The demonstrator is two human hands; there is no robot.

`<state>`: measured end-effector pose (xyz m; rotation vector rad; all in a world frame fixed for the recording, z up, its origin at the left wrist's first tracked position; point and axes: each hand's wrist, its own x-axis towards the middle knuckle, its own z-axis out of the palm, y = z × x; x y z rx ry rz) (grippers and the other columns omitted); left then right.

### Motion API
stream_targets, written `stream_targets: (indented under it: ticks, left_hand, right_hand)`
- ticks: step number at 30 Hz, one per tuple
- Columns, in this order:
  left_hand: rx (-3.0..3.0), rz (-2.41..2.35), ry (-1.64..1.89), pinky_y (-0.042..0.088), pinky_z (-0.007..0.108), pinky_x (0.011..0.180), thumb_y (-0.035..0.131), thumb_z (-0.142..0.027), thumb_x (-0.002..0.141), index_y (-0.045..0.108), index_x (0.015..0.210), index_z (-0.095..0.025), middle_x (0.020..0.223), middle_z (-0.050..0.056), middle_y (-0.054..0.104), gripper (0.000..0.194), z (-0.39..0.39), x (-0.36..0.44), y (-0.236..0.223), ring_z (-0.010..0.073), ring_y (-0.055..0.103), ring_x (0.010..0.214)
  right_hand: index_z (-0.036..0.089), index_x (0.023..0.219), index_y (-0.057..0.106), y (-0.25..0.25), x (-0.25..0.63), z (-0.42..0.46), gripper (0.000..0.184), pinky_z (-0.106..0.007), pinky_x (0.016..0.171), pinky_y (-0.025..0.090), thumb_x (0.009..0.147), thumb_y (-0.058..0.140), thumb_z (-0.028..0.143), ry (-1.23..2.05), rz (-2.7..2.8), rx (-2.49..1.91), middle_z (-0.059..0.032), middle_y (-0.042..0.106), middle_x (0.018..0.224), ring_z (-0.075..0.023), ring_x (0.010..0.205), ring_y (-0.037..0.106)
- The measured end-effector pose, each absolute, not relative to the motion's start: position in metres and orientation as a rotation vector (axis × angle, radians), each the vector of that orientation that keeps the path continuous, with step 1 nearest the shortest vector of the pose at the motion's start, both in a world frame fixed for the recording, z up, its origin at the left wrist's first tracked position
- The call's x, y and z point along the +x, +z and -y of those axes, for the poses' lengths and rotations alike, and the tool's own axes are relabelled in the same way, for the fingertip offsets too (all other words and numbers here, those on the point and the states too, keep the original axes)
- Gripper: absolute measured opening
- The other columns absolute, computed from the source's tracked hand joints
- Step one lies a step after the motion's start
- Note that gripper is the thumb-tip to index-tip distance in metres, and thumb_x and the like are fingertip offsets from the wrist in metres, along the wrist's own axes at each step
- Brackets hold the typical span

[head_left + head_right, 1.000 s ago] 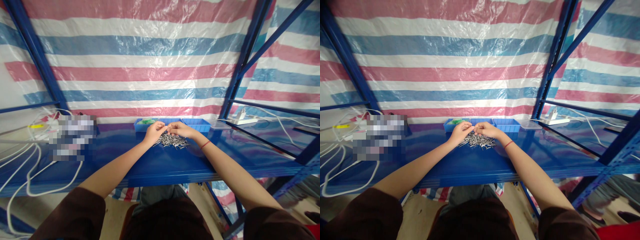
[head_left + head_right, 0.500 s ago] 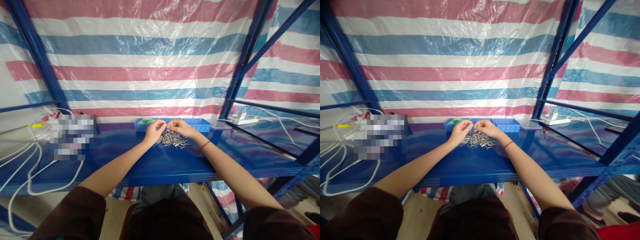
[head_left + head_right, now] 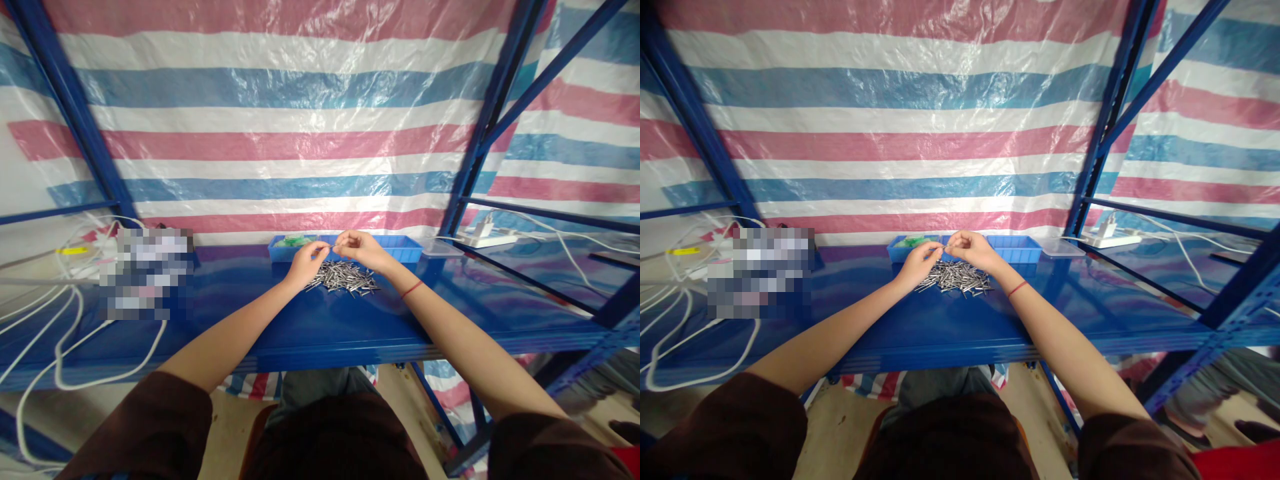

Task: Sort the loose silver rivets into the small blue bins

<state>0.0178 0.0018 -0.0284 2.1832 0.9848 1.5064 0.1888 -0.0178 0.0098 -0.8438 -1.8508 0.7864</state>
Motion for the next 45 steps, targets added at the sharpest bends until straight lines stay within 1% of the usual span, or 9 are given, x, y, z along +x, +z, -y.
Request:
stream_targets:
  ticks: [5, 10, 12, 16, 19, 26, 31, 38, 45]
  left_hand:
    - [2.469, -1.056, 1.349, 0.045, 0.030, 0.083, 0.045, -0.024, 0.087, 0.063, 0.086, -0.017, 0.085, 0.004, 0.062, 0.019, 0.000, 0.017, -0.026, 0.0170, 0.056, 0.087]
    - [2.493, -1.125, 1.400, 0.043, 0.031, 0.087, 0.042, -0.026, 0.089, 0.055, 0.112, -0.017, 0.100, 0.008, 0.061, 0.028, 0.007, 0.017, -0.025, 0.0171, 0.057, 0.092]
    - [2.603, -1.102, 1.308, 0.043, 0.031, 0.086, 0.043, -0.028, 0.089, 0.058, 0.108, -0.018, 0.098, 0.006, 0.062, 0.026, 0.012, 0.018, -0.023, 0.0173, 0.057, 0.091]
    - [2.885, -1.009, 0.995, 0.041, 0.029, 0.079, 0.046, -0.026, 0.087, 0.065, 0.084, -0.021, 0.087, 0.002, 0.065, 0.020, 0.025, 0.023, -0.021, 0.0167, 0.057, 0.083]
    - [3.000, -1.018, 0.826, 0.038, 0.029, 0.075, 0.048, -0.025, 0.085, 0.066, 0.077, -0.021, 0.081, 0.002, 0.065, 0.020, 0.032, 0.026, -0.021, 0.0172, 0.057, 0.082]
    - [3.055, -1.092, 0.648, 0.034, 0.030, 0.074, 0.049, -0.027, 0.085, 0.068, 0.084, -0.024, 0.087, 0.003, 0.064, 0.019, 0.035, 0.027, -0.019, 0.0195, 0.056, 0.091]
    - [3.075, -1.074, 0.655, 0.033, 0.029, 0.073, 0.051, -0.026, 0.085, 0.067, 0.077, -0.022, 0.084, 0.003, 0.063, 0.019, 0.036, 0.028, -0.018, 0.0181, 0.056, 0.088]
    - [3.082, -1.114, 0.598, 0.030, 0.030, 0.071, 0.051, -0.029, 0.087, 0.069, 0.085, -0.026, 0.090, 0.002, 0.063, 0.018, 0.036, 0.028, -0.018, 0.0187, 0.055, 0.090]
    - [3.189, -1.150, 0.649, 0.027, 0.033, 0.074, 0.054, -0.026, 0.085, 0.068, 0.072, -0.022, 0.078, 0.004, 0.063, 0.019, 0.038, 0.037, -0.015, 0.0184, 0.054, 0.083]
  right_hand:
    - [0.017, 0.069, 0.051, 0.007, 0.192, 0.011, 0.025, -0.026, 0.057, 0.038, 0.074, 0.057, 0.041, 0.490, 2.030, -0.891, 0.0025, 0.049, 0.060, -0.0103, 0.057, 0.044]
    - [0.018, 0.077, 0.055, 0.006, 0.202, -0.014, 0.024, -0.028, 0.064, 0.041, 0.082, 0.048, 0.040, 0.028, 1.830, -1.049, -0.0040, 0.059, 0.071, -0.0151, 0.065, 0.052]
    - [0.018, 0.082, 0.057, 0.003, 0.208, -0.024, 0.023, -0.030, 0.067, 0.041, 0.084, 0.048, 0.039, -0.125, 1.802, -1.166, -0.0072, 0.063, 0.078, -0.0182, 0.070, 0.055]
    - [0.015, 0.099, 0.058, -0.005, 0.216, -0.031, 0.031, -0.038, 0.079, 0.040, 0.083, 0.051, 0.041, -0.342, 1.926, -1.296, -0.0132, 0.065, 0.093, -0.0271, 0.089, 0.057]
    - [0.015, 0.106, 0.056, -0.006, 0.217, -0.025, 0.034, -0.038, 0.081, 0.039, 0.085, 0.047, 0.041, -0.345, 1.959, -1.263, -0.0135, 0.064, 0.095, -0.0272, 0.090, 0.056]
    - [0.015, 0.107, 0.054, -0.005, 0.207, -0.011, 0.030, -0.033, 0.076, 0.040, 0.083, 0.047, 0.030, -0.261, 2.027, -1.174, -0.0096, 0.064, 0.091, -0.0220, 0.080, 0.056]
    - [0.016, 0.107, 0.054, -0.005, 0.202, -0.007, 0.030, -0.033, 0.075, 0.040, 0.081, 0.047, 0.028, -0.226, 2.070, -1.137, -0.0093, 0.064, 0.092, -0.0216, 0.081, 0.055]
    - [0.015, 0.107, 0.055, -0.004, 0.200, -0.004, 0.030, -0.031, 0.075, 0.040, 0.081, 0.048, 0.027, -0.229, 2.088, -1.132, -0.0091, 0.064, 0.092, -0.0211, 0.081, 0.056]
    - [0.016, 0.105, 0.056, -0.006, 0.198, -0.004, 0.029, -0.033, 0.078, 0.041, 0.079, 0.049, 0.026, -0.208, 2.103, -1.125, -0.0096, 0.064, 0.091, -0.0217, 0.083, 0.056]
